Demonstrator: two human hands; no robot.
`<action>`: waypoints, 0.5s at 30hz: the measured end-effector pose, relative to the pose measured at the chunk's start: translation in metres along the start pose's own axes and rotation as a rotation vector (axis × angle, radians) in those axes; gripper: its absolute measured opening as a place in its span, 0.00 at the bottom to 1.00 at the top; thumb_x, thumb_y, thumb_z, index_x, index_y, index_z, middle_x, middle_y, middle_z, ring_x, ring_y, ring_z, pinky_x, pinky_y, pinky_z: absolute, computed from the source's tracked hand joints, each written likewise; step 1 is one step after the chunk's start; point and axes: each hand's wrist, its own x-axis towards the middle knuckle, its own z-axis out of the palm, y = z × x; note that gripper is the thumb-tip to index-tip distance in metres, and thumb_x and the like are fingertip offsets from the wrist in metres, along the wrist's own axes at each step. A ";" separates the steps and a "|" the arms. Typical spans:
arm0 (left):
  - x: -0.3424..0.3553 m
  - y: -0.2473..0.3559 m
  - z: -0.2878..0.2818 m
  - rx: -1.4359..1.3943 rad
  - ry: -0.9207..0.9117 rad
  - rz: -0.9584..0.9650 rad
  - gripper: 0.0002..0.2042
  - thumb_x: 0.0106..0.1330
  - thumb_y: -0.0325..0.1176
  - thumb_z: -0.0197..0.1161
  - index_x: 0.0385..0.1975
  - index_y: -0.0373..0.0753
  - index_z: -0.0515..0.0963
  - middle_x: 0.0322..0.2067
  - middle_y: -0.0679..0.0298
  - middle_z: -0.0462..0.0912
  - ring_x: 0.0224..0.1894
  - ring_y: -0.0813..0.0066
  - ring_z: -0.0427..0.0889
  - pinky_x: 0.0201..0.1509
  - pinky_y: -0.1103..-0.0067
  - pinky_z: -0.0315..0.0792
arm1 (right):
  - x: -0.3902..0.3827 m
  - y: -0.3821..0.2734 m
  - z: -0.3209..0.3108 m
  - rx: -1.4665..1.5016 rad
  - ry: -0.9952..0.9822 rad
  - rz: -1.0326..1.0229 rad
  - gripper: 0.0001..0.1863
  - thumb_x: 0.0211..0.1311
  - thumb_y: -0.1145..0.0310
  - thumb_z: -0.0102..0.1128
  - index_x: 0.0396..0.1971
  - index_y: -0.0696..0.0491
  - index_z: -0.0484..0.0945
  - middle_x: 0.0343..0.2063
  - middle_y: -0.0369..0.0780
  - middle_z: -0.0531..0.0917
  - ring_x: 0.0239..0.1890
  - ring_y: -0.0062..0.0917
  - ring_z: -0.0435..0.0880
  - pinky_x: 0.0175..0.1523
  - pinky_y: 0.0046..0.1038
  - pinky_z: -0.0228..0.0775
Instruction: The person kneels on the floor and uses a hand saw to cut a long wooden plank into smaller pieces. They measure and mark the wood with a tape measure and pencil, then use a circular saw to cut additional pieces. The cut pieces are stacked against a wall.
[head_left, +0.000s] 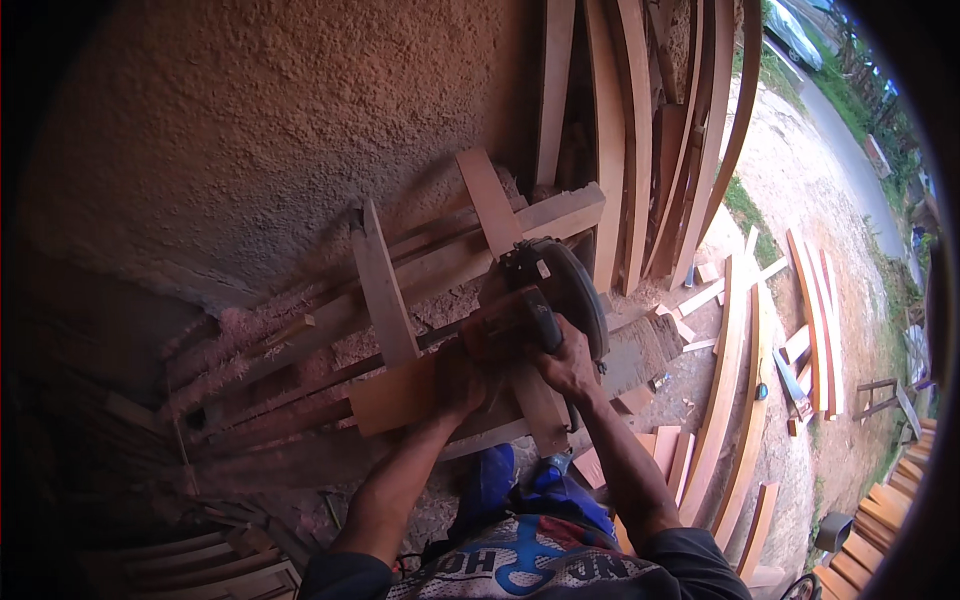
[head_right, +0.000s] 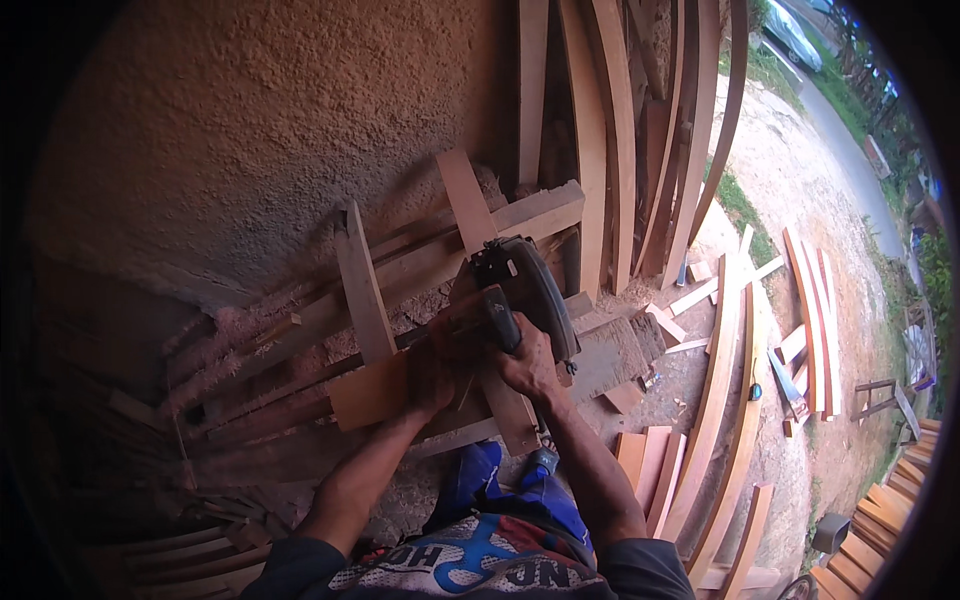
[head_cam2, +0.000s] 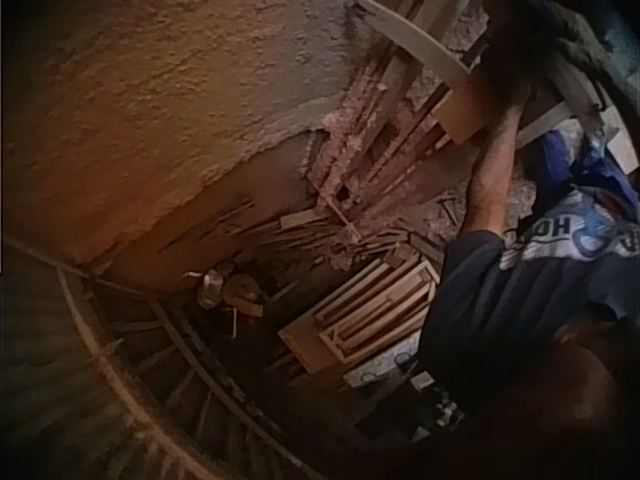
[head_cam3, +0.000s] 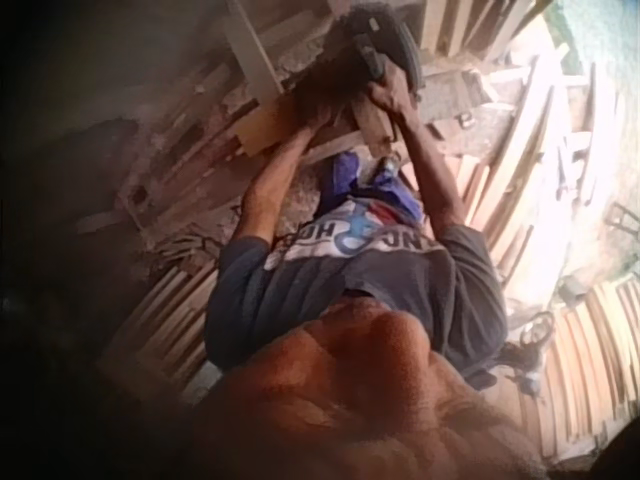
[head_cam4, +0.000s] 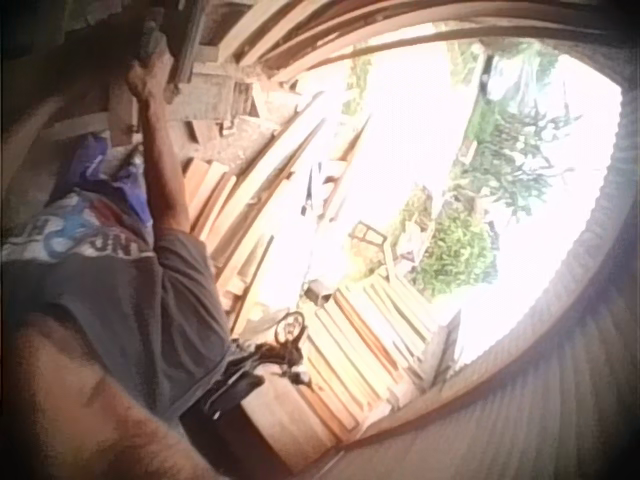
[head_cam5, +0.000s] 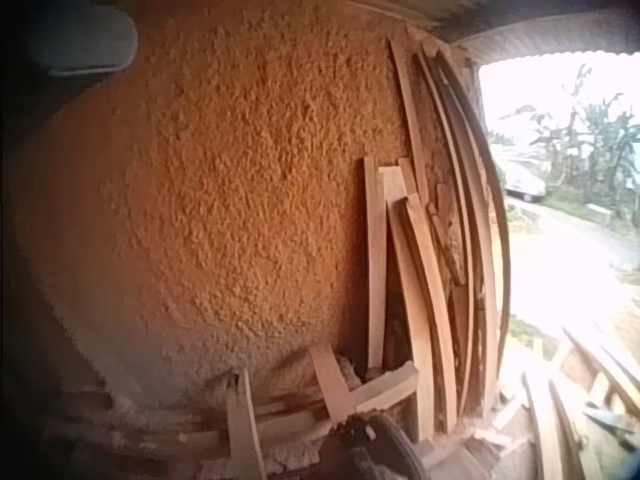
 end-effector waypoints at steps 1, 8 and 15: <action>-0.001 -0.003 0.001 0.044 0.007 0.021 0.23 0.83 0.47 0.41 0.45 0.34 0.79 0.35 0.42 0.86 0.44 0.36 0.85 0.38 0.57 0.75 | 0.000 -0.001 -0.001 0.002 -0.004 -0.001 0.25 0.57 0.63 0.72 0.53 0.58 0.79 0.41 0.51 0.88 0.49 0.44 0.90 0.56 0.39 0.78; -0.002 -0.018 0.008 -0.013 0.070 -0.037 0.20 0.78 0.45 0.54 0.32 0.31 0.79 0.29 0.39 0.82 0.37 0.33 0.83 0.34 0.53 0.73 | 0.000 -0.002 0.000 -0.005 -0.006 0.019 0.25 0.56 0.63 0.71 0.53 0.57 0.79 0.41 0.52 0.88 0.50 0.45 0.89 0.56 0.39 0.78; 0.005 0.012 -0.001 -0.076 0.087 0.032 0.20 0.79 0.45 0.53 0.35 0.31 0.78 0.25 0.39 0.82 0.33 0.33 0.82 0.32 0.51 0.71 | 0.001 0.002 0.000 0.003 -0.001 0.007 0.25 0.56 0.65 0.68 0.54 0.58 0.79 0.41 0.54 0.88 0.50 0.49 0.89 0.57 0.41 0.77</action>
